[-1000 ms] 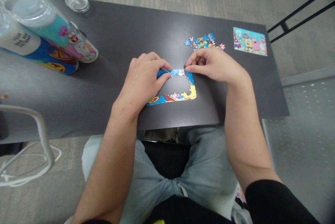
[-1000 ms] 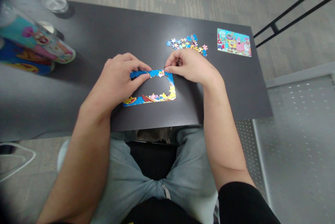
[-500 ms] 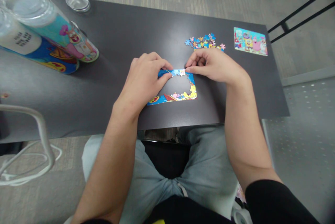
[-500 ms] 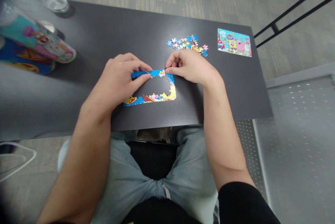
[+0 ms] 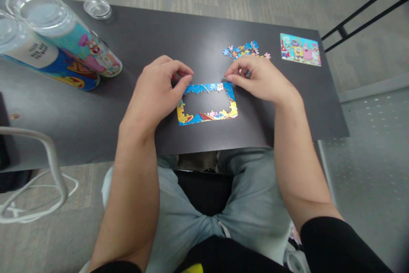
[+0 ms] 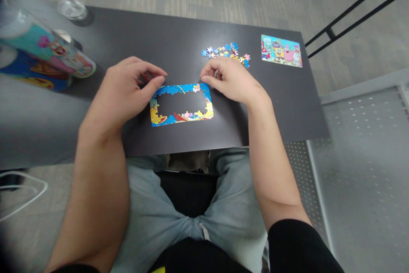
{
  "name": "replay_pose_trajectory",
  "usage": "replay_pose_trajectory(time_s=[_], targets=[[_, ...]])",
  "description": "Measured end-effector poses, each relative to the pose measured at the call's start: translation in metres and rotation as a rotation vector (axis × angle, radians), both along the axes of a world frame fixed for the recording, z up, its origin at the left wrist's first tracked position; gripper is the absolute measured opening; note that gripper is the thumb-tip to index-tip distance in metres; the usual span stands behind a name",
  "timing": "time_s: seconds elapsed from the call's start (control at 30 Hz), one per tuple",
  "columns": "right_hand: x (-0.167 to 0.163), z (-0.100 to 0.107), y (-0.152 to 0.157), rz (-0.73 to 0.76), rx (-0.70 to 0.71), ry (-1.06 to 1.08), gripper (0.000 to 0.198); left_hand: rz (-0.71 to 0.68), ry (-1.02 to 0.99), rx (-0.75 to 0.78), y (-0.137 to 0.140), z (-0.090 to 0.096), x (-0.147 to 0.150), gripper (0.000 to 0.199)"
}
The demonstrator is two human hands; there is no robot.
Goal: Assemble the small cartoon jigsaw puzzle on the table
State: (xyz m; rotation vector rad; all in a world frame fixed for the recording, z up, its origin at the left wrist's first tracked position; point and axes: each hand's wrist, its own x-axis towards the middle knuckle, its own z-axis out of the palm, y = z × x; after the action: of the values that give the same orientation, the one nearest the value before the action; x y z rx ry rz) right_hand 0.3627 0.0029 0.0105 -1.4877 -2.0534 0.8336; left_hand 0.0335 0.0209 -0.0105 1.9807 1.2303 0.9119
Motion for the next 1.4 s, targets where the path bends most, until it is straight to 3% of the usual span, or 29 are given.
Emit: replay_pose_trajectory(time_s=[0.13,0.33,0.53,0.77,0.9,1.03,1.17,1.4], targets=[[0.005,-0.008,-0.01,-0.049,0.036,0.029,0.003,0.023,0.129,0.013,0.001,0.0,-0.02,0.018],[0.014,-0.027,-0.016,-0.03,-0.007,0.002,0.016,0.023,0.32,-0.064,-0.001,0.0,-0.033,0.047],[0.006,-0.035,-0.02,-0.099,0.023,-0.006,0.015,0.014,0.347,-0.082,-0.002,0.004,-0.031,0.042],[0.0,-0.03,-0.028,-0.133,-0.059,0.059,0.014,0.005,0.319,-0.121,-0.002,0.007,-0.027,0.041],[0.012,-0.036,-0.018,-0.34,-0.08,0.152,0.023,0.018,0.263,-0.108,0.001,0.002,-0.031,0.039],[0.025,-0.042,0.002,-0.501,0.02,0.099,0.018,0.049,0.26,-0.075,0.007,0.001,-0.033,0.042],[0.025,-0.041,0.017,-0.504,0.1,-0.049,0.009,0.057,0.274,-0.075,0.01,0.005,-0.031,0.042],[0.016,-0.035,0.026,-0.494,0.042,-0.083,0.014,0.076,0.308,-0.069,0.011,0.008,-0.027,0.044]])
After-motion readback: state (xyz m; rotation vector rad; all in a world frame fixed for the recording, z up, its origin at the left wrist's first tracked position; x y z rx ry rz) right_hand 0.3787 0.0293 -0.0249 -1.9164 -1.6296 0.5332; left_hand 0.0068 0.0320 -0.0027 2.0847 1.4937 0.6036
